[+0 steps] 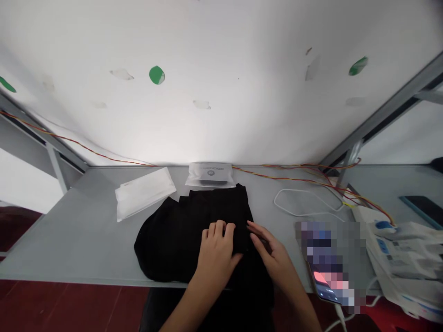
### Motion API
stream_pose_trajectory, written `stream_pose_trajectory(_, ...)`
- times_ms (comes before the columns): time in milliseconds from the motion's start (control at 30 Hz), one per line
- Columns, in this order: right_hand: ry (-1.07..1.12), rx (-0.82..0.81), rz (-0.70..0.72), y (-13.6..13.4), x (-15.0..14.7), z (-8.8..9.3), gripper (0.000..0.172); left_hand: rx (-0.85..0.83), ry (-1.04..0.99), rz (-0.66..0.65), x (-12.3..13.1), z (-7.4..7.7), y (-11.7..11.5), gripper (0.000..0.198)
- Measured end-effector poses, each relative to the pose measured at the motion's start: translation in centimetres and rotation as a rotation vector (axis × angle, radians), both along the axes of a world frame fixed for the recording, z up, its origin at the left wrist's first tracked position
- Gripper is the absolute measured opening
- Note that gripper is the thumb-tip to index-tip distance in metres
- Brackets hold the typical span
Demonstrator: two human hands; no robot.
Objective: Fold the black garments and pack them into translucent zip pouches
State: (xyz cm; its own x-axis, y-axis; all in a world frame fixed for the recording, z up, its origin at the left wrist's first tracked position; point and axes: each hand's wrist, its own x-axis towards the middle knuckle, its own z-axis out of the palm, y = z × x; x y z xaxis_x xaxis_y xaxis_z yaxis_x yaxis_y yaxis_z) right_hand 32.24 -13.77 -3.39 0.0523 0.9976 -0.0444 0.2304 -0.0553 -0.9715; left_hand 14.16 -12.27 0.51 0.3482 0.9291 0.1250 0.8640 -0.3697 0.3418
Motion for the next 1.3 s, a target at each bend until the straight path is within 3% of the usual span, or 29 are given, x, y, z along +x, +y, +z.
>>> stream_pose_trajectory(100, -0.021, 0.004, 0.009, 0.1, -0.1, 0.0, 0.047, -0.036, -0.104, -0.007, -0.6, 0.4, 0.5, 0.023)
stream_pose_trajectory(200, -0.106, 0.001, -0.014, 0.1, -0.5, 0.0, 0.047, -0.051, -0.344, 0.069, -2.2, 1.2, 0.9, 0.021)
stream_pose_trajectory(333, -0.243, 0.031, -0.038, 0.0, -1.2, 0.2, 0.039, 0.017, -0.512, 0.354, -6.3, 1.8, 0.8, 0.033)
stream_pose_trajectory(433, -0.267, 0.046, -0.044, -0.1, -1.5, 0.1, 0.032, 0.059, -0.51, 0.552, -10.1, 1.2, -0.1, 0.048)
stream_pose_trajectory(533, -0.282, 0.036, -0.035, 0.0, -1.4, -0.1, 0.028, 0.148, -0.466, 0.671, -12.7, 0.3, -1.3, 0.044)
stream_pose_trajectory(633, -0.312, 0.036, 0.001, 0.3, -1.2, -0.1, 0.027, 0.206, -0.39, 0.587, -13.2, -0.2, -2.0, 0.041)
stream_pose_trajectory(733, -0.375, 0.042, 0.061, 0.7, -1.1, 0.2, 0.034, 0.175, -0.212, 0.358, -12.3, -0.5, -1.6, 0.066)
stream_pose_trajectory(800, -0.426, 0.041, 0.092, 0.9, -1.1, 0.5, 0.046, 0.145, -0.104, 0.272, -11.8, -0.7, -1.1, 0.083)
stream_pose_trajectory(867, -0.483, 0.028, 0.104, 1.2, -1.3, 0.7, 0.055, 0.137, -0.072, 0.23, -12.0, -0.6, -0.5, 0.072)
stream_pose_trajectory(933, -0.528, 0.013, 0.108, 1.4, -1.4, 0.6, 0.055, 0.141, -0.11, 0.217, -12.8, -0.4, 0.0, 0.039)
stream_pose_trajectory(1000, -0.551, 0.014, 0.104, 1.5, -1.5, 0.5, 0.05, 0.138, -0.204, 0.285, -14.5, 0.0, 0.3, 0.017)
stream_pose_trajectory(1100, -0.555, 0.039, 0.086, 1.5, -1.5, 0.2, 0.045, 0.12, -0.318, 0.573, -17.7, 1.1, 0.0, 0.023)
stream_pose_trajectory(1200, -0.564, 0.054, 0.086, 1.5, -1.5, 0.1, 0.044, 0.24, -0.355, 0.842, -20.0, 2.2, -0.9, 0.03)
stream_pose_trajectory(1267, -0.575, 0.058, 0.096, 1.4, -1.5, 0.1, 0.044, 0.37, -0.356, 0.858, -20.2, 2.5, -1.4, 0.028)
stream_pose_trajectory(1300, -0.581, 0.056, 0.103, 1.4, -1.5, 0.1, 0.045, 0.403, -0.347, 0.782, -19.8, 2.5, -1.4, 0.026)
